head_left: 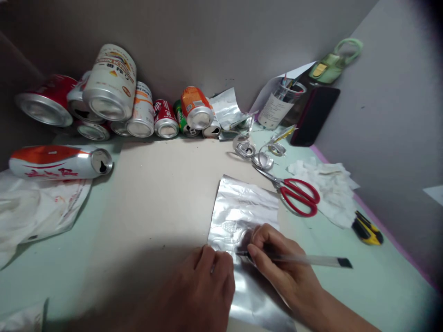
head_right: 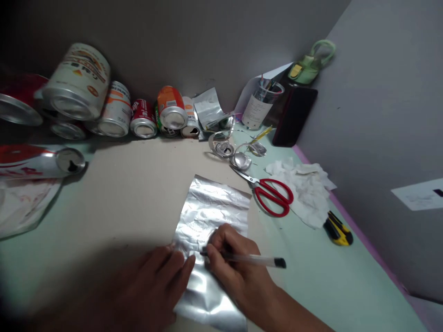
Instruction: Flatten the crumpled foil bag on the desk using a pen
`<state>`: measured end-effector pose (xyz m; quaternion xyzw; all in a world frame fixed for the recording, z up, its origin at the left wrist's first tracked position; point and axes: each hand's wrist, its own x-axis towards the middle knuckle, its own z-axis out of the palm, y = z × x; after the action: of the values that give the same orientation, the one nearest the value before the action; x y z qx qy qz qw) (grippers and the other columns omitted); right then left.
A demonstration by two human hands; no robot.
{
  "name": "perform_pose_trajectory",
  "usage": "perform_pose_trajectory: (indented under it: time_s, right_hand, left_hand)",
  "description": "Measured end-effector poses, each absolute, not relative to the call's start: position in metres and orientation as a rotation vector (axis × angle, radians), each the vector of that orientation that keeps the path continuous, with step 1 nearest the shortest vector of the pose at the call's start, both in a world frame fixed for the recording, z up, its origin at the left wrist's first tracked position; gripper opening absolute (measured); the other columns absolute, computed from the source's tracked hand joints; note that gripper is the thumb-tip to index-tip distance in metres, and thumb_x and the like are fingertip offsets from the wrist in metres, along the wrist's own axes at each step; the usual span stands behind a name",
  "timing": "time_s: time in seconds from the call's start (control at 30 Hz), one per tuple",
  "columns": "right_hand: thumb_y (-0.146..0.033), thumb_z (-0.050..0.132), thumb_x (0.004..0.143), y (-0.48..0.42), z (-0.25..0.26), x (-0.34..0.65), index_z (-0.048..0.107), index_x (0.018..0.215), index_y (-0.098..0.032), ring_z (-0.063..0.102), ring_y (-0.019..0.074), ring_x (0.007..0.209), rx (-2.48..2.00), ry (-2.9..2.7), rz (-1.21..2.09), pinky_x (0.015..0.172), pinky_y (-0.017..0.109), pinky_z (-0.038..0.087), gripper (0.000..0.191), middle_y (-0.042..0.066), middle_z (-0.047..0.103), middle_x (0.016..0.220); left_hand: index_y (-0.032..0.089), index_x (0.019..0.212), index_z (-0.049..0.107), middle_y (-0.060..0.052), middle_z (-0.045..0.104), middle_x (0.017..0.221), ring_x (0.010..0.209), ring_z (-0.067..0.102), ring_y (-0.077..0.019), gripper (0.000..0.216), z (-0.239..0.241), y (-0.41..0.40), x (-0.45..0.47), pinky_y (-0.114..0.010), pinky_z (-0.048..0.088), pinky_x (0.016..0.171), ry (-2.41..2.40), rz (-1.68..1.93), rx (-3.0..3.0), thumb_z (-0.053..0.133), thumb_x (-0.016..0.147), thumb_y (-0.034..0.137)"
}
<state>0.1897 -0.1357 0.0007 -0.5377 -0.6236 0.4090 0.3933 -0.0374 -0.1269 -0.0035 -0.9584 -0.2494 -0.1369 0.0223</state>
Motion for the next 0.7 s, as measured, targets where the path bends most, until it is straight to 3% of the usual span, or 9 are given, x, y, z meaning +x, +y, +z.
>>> perform_pose_trajectory:
  time_s: [0.47,0.7]
  right_hand:
    - [-0.029,0.054,0.105,-0.137,-0.002,0.193,0.047,0.080,-0.024,0.046,0.0151,0.063,-1.355,-1.671,1.131,0.056,0.028,0.038,0.027,-0.002,0.055,0.072]
    - [-0.032,0.054,0.105,-0.136,0.006,0.194,0.046,0.077,-0.024,0.046,0.0156,0.064,-1.368,-1.682,1.193,0.056,0.029,0.036,0.030,-0.001,0.054,0.072]
  left_hand:
    - [0.013,0.121,0.065,-0.011,0.070,0.112,0.098,0.061,-0.0247,0.031,-0.017,-0.134,-0.042,-0.036,0.046,0.081,-0.844,-0.512,-2.962,0.042,0.101,0.010]
    - [0.014,0.121,0.066,-0.011,0.071,0.113,0.097,0.061,-0.0260,0.028,-0.013,-0.133,-0.043,-0.038,0.047,0.080,-0.835,-0.453,-3.049,0.046,0.101,0.012]
